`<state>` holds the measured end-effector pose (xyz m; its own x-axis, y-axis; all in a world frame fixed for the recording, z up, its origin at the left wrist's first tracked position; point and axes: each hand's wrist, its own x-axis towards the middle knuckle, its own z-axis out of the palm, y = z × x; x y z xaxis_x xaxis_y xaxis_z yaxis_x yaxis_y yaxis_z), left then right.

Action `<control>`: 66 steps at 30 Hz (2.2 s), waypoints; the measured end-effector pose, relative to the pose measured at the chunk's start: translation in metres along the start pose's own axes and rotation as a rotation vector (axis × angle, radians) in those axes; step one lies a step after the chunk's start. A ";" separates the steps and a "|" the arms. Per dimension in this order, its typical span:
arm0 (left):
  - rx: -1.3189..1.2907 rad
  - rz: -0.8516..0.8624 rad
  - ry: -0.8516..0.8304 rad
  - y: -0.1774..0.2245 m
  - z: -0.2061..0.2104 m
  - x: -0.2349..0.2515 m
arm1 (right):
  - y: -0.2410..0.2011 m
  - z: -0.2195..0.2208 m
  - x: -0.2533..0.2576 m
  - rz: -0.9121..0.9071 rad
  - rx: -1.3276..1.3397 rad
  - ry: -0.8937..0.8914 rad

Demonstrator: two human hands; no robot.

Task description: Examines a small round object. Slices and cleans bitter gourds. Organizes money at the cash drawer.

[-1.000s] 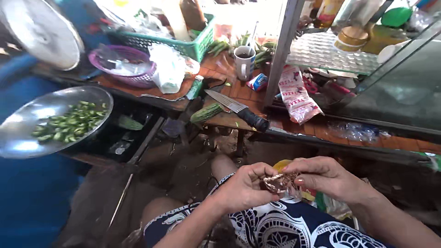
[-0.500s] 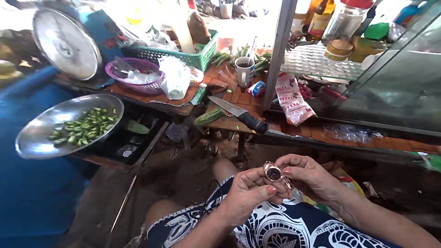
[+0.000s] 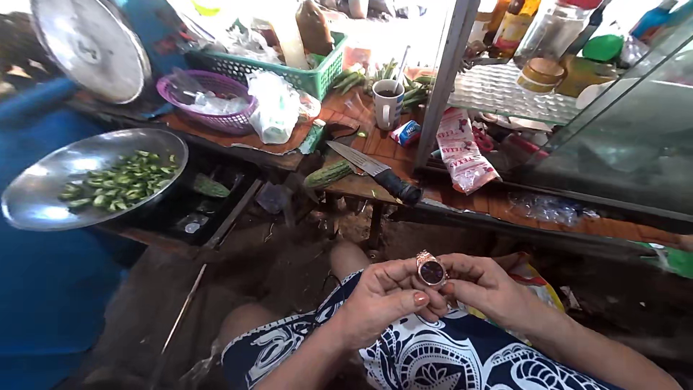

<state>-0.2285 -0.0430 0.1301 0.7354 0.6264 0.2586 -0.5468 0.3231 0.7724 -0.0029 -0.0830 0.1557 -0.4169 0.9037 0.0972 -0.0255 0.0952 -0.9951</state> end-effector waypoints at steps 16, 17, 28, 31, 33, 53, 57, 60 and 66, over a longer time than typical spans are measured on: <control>0.057 -0.021 -0.017 0.001 0.000 -0.007 | -0.002 0.012 -0.006 -0.147 -0.309 -0.070; 0.056 -0.021 -0.022 0.001 0.000 -0.007 | -0.002 0.012 -0.006 -0.153 -0.317 -0.071; 0.048 -0.014 -0.033 0.000 0.000 -0.008 | -0.002 0.012 -0.013 -0.119 -0.273 -0.015; 0.056 -0.002 -0.045 0.000 -0.001 -0.008 | 0.000 0.014 -0.013 -0.141 -0.259 -0.002; 0.054 -0.003 -0.041 -0.001 -0.001 -0.009 | 0.001 0.014 -0.013 -0.142 -0.267 0.004; 0.051 -0.006 -0.030 0.000 -0.002 -0.008 | 0.008 0.018 -0.014 -0.246 -0.138 0.177; 0.043 -0.012 -0.033 0.000 -0.003 -0.007 | 0.008 0.018 -0.014 -0.253 -0.142 0.174; 0.033 -0.014 -0.035 -0.001 -0.002 -0.007 | 0.009 0.017 -0.014 -0.242 -0.120 0.147; 0.026 -0.018 -0.044 -0.002 -0.002 -0.008 | 0.011 0.017 -0.013 -0.210 -0.098 0.128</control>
<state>-0.2337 -0.0474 0.1251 0.7626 0.5882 0.2693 -0.5228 0.3151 0.7921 -0.0127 -0.1007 0.1431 -0.2932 0.9046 0.3094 -0.0087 0.3211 -0.9470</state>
